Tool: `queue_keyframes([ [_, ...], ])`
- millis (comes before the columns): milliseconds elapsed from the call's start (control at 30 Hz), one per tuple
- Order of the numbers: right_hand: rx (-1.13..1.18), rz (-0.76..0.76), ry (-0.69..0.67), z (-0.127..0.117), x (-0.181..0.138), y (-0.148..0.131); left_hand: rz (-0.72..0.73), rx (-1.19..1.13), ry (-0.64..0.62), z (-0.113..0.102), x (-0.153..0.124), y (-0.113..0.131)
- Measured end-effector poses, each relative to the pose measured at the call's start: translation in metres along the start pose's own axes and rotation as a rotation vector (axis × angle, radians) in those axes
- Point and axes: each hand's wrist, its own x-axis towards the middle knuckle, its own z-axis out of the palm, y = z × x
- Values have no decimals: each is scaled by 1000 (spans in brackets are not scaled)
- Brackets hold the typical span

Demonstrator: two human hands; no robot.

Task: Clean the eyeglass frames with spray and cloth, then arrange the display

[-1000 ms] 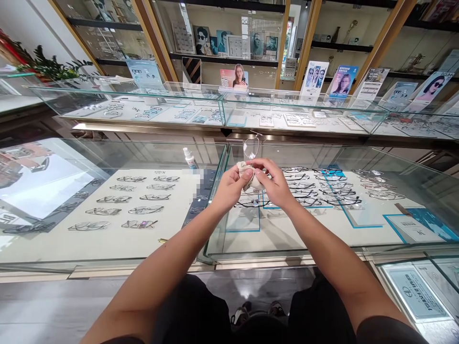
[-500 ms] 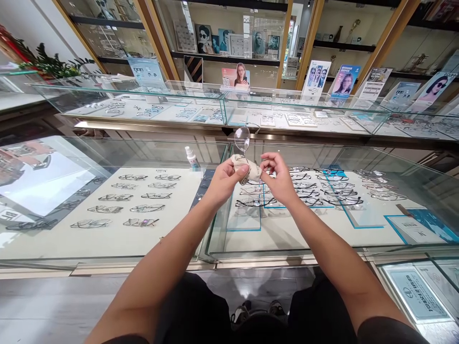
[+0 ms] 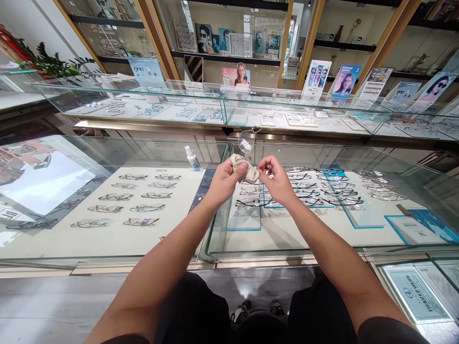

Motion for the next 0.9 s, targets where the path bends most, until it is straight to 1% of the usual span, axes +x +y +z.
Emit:
queue_keyframes([
  [200,-7,27,61,-3,2,-6,38,130,-25,-3,0,-3],
  [433,206,64,78,-3,2,-17,48,251,-68,-4,-4,-10],
  [567,242,99,100,-2,3,-17,34,247,-104,-3,-6,-11],
  [733,197,69,102,-2,3,-16,37,298,-97,-3,-6,-8],
  [900,94,-5,117,-2,-1,-17,101,464,-53,-4,-7,-5],
])
